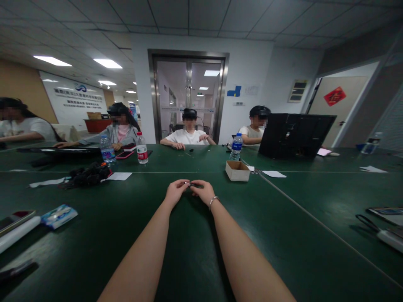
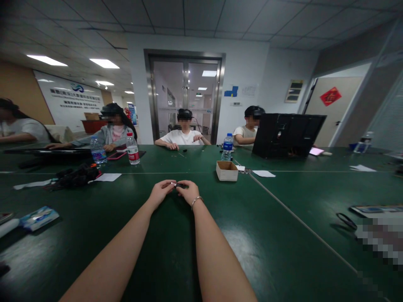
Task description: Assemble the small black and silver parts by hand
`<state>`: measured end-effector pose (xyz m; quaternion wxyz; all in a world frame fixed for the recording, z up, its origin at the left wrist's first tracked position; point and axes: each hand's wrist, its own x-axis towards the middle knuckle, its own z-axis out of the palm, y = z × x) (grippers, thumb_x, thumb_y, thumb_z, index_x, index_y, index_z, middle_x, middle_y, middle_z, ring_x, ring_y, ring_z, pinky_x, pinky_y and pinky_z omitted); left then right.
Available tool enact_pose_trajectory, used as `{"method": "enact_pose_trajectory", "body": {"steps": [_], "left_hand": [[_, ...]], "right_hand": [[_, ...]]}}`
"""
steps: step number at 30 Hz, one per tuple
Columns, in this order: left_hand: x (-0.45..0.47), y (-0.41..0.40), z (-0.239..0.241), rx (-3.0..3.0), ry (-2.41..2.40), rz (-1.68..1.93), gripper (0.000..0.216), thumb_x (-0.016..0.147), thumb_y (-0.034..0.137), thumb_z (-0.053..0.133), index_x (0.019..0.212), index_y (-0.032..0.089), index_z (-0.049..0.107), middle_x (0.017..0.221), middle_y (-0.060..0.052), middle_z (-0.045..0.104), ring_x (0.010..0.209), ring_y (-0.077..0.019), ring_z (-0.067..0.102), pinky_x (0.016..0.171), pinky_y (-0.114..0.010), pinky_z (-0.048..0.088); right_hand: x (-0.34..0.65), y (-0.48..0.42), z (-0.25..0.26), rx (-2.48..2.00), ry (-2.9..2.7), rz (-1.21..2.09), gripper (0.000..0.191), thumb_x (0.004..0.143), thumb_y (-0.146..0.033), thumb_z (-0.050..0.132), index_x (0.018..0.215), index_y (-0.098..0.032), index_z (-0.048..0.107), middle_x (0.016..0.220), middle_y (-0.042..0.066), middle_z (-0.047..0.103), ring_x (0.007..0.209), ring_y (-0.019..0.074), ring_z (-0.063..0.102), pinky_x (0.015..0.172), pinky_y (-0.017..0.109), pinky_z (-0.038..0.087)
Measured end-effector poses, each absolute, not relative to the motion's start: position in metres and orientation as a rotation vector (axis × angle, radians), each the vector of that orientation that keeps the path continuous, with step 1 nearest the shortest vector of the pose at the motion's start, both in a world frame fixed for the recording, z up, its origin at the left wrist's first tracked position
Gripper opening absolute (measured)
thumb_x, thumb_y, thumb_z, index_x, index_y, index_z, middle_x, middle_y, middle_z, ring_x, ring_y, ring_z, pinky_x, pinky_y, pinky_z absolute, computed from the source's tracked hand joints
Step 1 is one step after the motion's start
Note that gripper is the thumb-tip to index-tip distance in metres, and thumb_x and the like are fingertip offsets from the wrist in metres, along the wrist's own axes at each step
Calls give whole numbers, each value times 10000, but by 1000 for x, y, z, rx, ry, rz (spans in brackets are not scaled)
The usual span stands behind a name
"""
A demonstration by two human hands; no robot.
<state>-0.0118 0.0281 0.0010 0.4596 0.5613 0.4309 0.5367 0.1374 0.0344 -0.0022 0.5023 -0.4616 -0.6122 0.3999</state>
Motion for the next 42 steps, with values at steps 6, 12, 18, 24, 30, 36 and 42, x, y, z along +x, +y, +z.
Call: {"method": "enact_pose_trajectory", "body": {"steps": [6, 12, 18, 24, 30, 36, 42], "left_hand": [[-13, 33, -2, 1370, 1074, 1325, 366, 641, 394, 697, 920, 158, 664, 868, -80, 666, 802, -176, 619, 758, -317, 491], [-12, 39, -9, 1369, 1063, 1350, 372, 654, 428, 683, 896, 148, 649, 857, -79, 664, 757, -162, 624, 724, -302, 495], [-11, 39, -7, 1350, 1087, 1357, 379, 643, 450, 686, 852, 136, 652, 806, -75, 666, 733, -162, 624, 691, -285, 493], [-12, 43, -11, 1364, 1139, 1343, 394, 642, 500, 665, 804, 141, 654, 711, -55, 651, 665, -149, 597, 609, -252, 462], [-13, 39, -7, 1399, 1162, 1333, 402, 641, 530, 648, 751, 143, 650, 662, -41, 629, 618, -136, 563, 576, -240, 436], [-11, 34, -2, 1399, 1103, 1353, 331, 638, 419, 689, 833, 153, 660, 783, -62, 660, 725, -160, 602, 669, -275, 471], [-10, 29, 2, 1447, 1047, 1388, 314, 623, 363, 710, 859, 161, 667, 875, -85, 678, 856, -203, 618, 811, -346, 467]], "right_hand": [[140, 35, 1, -1028, -1326, 1120, 232, 672, -167, 669, 902, -144, 643, 758, 14, 630, 456, 75, 613, 431, 166, 486], [144, 35, 1, -921, -1294, 1259, 233, 668, -182, 683, 892, -134, 639, 699, -11, 603, 515, 98, 648, 498, 174, 521], [146, 36, 0, -902, -1272, 1297, 288, 631, -202, 727, 900, -140, 641, 702, -3, 607, 548, 115, 660, 523, 191, 543], [148, 36, 0, -907, -1258, 1303, 297, 609, -187, 742, 885, -144, 642, 746, 0, 594, 559, 114, 662, 540, 198, 553], [148, 34, 1, -887, -1262, 1308, 293, 601, -187, 750, 872, -153, 643, 762, -1, 602, 586, 119, 665, 565, 214, 560], [147, 34, 2, -902, -1273, 1306, 277, 651, -218, 719, 896, -133, 621, 660, -1, 623, 537, 116, 656, 510, 188, 529], [145, 36, 0, -967, -1188, 1278, 221, 702, -269, 687, 852, -138, 592, 583, -4, 619, 480, 112, 635, 439, 174, 493]]}}
